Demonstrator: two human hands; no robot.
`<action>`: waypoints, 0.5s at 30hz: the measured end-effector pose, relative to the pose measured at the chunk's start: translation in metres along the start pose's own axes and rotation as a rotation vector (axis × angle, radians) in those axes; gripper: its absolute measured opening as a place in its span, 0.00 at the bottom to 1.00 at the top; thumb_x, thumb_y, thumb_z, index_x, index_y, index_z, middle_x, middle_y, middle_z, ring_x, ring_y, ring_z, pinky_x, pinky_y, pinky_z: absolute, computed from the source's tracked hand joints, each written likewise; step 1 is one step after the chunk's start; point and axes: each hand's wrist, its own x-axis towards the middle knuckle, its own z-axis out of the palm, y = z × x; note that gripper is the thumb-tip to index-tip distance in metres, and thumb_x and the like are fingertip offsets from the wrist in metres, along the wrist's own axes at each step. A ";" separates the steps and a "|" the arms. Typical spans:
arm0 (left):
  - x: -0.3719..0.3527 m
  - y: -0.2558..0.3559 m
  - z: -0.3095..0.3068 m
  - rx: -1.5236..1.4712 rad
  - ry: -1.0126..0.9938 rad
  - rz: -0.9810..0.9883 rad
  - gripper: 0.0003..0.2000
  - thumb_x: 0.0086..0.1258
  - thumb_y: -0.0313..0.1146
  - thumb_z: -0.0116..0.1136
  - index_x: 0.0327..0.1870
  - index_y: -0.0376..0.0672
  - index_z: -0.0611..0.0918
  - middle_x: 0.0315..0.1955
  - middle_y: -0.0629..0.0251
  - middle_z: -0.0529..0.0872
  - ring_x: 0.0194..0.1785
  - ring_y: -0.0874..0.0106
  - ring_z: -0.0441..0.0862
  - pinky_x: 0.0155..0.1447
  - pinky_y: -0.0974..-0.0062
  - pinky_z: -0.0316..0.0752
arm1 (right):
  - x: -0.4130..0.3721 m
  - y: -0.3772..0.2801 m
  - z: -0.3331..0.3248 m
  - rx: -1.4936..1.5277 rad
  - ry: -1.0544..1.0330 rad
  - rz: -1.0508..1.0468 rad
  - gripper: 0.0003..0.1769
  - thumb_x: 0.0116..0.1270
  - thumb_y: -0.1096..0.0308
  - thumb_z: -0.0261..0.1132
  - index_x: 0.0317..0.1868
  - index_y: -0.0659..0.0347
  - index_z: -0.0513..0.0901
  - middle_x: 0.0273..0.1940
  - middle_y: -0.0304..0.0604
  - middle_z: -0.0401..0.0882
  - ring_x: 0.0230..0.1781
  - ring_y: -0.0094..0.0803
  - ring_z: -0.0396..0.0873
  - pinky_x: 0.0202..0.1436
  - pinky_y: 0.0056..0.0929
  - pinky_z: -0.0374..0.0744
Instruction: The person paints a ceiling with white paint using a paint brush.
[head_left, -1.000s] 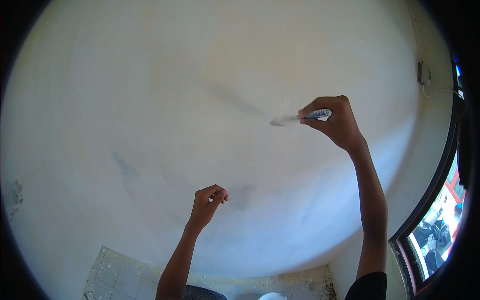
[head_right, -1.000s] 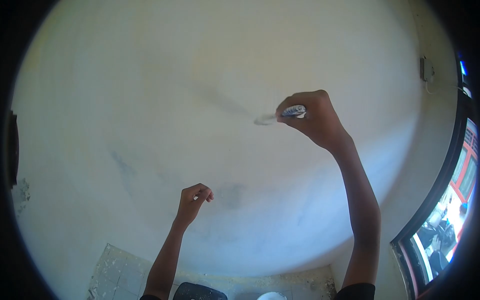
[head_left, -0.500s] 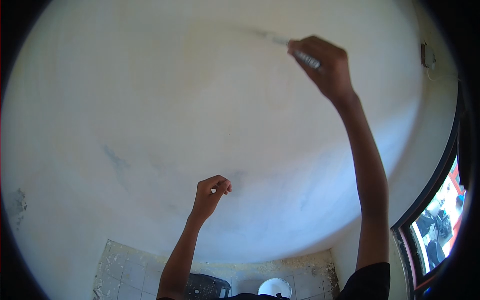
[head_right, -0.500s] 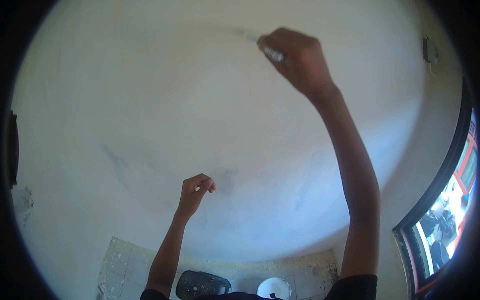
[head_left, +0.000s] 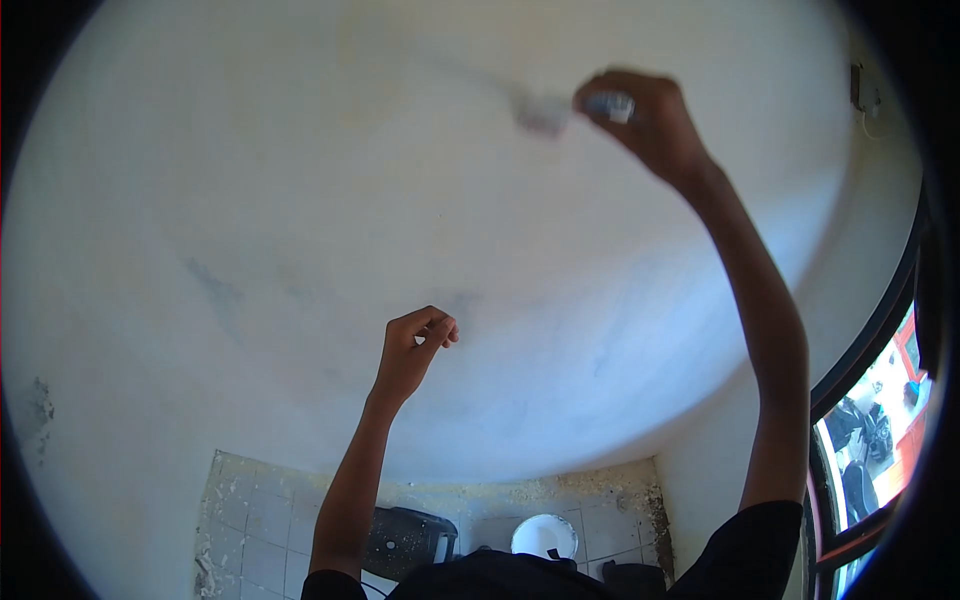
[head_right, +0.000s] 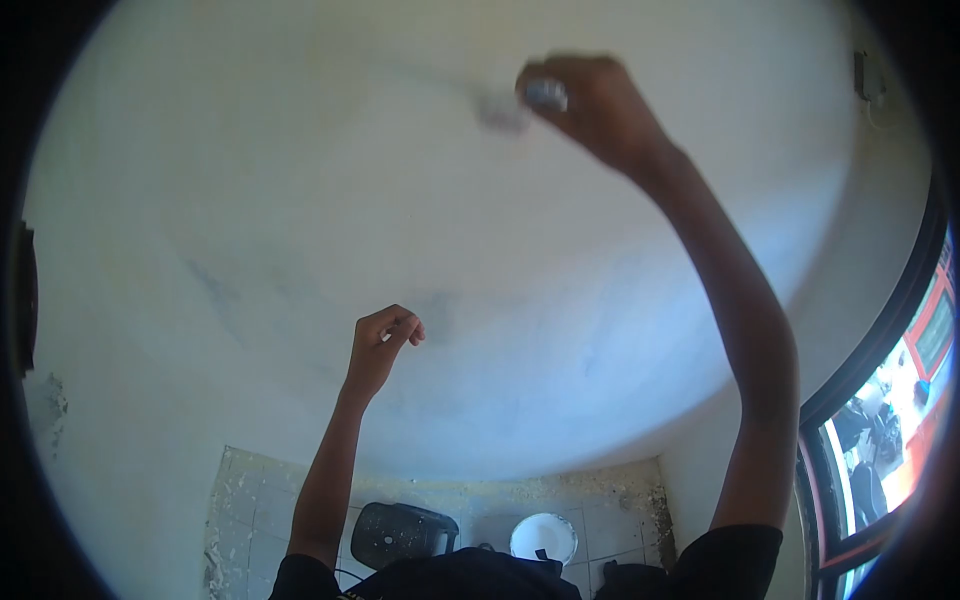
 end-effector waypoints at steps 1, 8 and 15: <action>0.000 -0.001 0.000 0.003 0.000 -0.004 0.10 0.76 0.30 0.56 0.32 0.37 0.82 0.27 0.68 0.85 0.31 0.78 0.80 0.40 0.77 0.74 | 0.015 0.005 -0.008 -0.093 0.078 -0.055 0.08 0.62 0.77 0.73 0.41 0.65 0.86 0.39 0.45 0.86 0.39 0.39 0.87 0.44 0.30 0.84; 0.004 -0.007 0.004 0.007 -0.028 -0.048 0.11 0.77 0.30 0.55 0.32 0.36 0.82 0.28 0.66 0.85 0.33 0.76 0.80 0.43 0.75 0.75 | -0.017 0.006 0.018 -0.270 0.083 -0.210 0.10 0.59 0.77 0.74 0.42 0.64 0.86 0.35 0.45 0.85 0.36 0.41 0.85 0.40 0.35 0.85; 0.008 -0.010 0.001 0.020 -0.035 -0.037 0.11 0.77 0.30 0.55 0.32 0.36 0.82 0.28 0.65 0.85 0.33 0.76 0.80 0.43 0.76 0.75 | -0.072 -0.039 0.031 0.102 -0.383 -0.017 0.08 0.57 0.78 0.74 0.37 0.63 0.85 0.34 0.47 0.84 0.35 0.43 0.85 0.39 0.38 0.84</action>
